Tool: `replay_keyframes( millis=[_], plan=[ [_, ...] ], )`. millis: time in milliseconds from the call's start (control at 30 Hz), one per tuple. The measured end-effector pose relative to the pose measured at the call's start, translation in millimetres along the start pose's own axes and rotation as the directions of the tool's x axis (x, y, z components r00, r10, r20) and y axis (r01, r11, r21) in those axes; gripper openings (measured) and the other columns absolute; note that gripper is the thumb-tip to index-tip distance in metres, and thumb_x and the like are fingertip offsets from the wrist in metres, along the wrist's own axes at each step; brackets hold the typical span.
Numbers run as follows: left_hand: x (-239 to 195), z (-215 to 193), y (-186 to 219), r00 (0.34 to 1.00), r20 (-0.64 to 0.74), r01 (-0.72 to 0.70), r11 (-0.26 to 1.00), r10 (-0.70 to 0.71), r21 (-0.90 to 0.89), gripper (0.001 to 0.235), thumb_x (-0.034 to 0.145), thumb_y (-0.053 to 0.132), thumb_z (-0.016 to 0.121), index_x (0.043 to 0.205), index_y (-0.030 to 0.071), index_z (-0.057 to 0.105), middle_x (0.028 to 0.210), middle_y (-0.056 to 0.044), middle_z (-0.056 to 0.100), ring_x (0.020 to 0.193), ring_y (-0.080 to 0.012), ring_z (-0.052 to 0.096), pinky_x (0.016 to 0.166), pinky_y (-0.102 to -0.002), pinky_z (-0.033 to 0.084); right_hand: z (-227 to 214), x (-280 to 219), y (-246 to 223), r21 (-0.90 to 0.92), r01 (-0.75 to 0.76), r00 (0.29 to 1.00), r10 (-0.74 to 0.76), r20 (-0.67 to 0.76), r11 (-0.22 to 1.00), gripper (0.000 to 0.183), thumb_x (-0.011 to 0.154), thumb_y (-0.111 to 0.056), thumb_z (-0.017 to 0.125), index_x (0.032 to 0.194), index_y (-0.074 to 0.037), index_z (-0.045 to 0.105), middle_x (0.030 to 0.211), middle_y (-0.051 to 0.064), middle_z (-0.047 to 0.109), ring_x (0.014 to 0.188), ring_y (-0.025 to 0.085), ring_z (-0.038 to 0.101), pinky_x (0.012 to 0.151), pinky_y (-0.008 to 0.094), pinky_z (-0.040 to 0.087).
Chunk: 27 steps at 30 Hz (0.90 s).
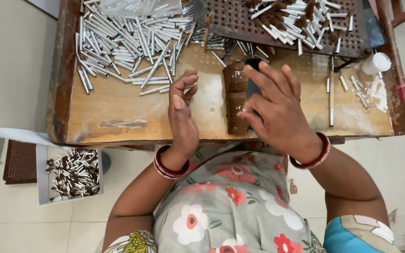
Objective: The recorder is assembling small cylindrical parts by wrapping a brown finishing material around them and using a ruler for precise alignment.
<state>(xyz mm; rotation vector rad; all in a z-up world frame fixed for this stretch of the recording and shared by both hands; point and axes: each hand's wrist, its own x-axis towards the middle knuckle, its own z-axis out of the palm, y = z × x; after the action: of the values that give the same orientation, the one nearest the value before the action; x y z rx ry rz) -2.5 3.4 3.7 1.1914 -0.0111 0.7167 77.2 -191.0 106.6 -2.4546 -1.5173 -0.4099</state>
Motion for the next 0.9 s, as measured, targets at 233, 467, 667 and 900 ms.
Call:
replay_keyframes(
  millis=[233,467,667,900],
  plan=[
    [-8.1,8.8,-2.0,1.000,0.026,0.017,1.000,-0.017,0.014,0.066,0.114,0.062,0.036,0.144,0.004,0.046,0.157,-0.013,0.044,0.151,-0.0213,0.038,0.127,-0.039,0.029,20.9,-45.7,-16.8,0.241,-0.049,0.997,0.063,-0.052,0.969,0.040,0.086,-0.022,0.081,0.121,-0.006,0.070,0.154,0.019,0.049,0.140,0.039,0.047,0.117,0.048,0.036],
    [-36.3,62.9,-1.1,0.988,0.126,0.119,0.962,-0.091,-0.244,0.087,0.106,0.072,0.035,0.162,0.006,0.024,0.175,-0.012,0.013,0.166,-0.0235,0.011,0.135,-0.043,0.007,52.3,-54.8,-17.4,0.273,-0.162,0.951,0.224,-0.213,0.948,0.045,0.085,-0.015,0.088,0.123,-0.005,0.066,0.153,0.017,0.051,0.135,0.037,0.054,0.112,0.046,0.040],
    [-28.3,40.1,1.0,0.995,0.042,-0.089,0.993,0.086,0.080,0.077,0.111,0.065,0.036,0.158,0.005,0.027,0.173,-0.015,0.018,0.162,-0.0257,0.012,0.135,-0.040,0.006,44.3,-55.5,-12.1,0.329,-0.139,0.949,0.220,-0.223,0.934,0.022,0.087,-0.013,0.084,0.104,-0.009,0.070,0.158,0.018,0.046,0.146,0.039,0.042,0.122,0.047,0.036],
    [-25.5,18.1,25.9,0.972,0.235,-0.180,0.607,-0.011,0.774,0.053,0.085,0.015,0.068,0.136,0.010,0.054,0.169,-0.021,0.031,0.165,-0.0420,0.018,0.133,-0.061,0.003,56.7,-54.3,-18.1,-0.049,-0.106,0.971,0.093,-0.220,0.993,0.005,0.101,-0.023,0.079,0.104,-0.019,0.079,0.167,0.016,0.040,0.159,0.034,0.021,0.131,0.052,0.010]
  ],
)
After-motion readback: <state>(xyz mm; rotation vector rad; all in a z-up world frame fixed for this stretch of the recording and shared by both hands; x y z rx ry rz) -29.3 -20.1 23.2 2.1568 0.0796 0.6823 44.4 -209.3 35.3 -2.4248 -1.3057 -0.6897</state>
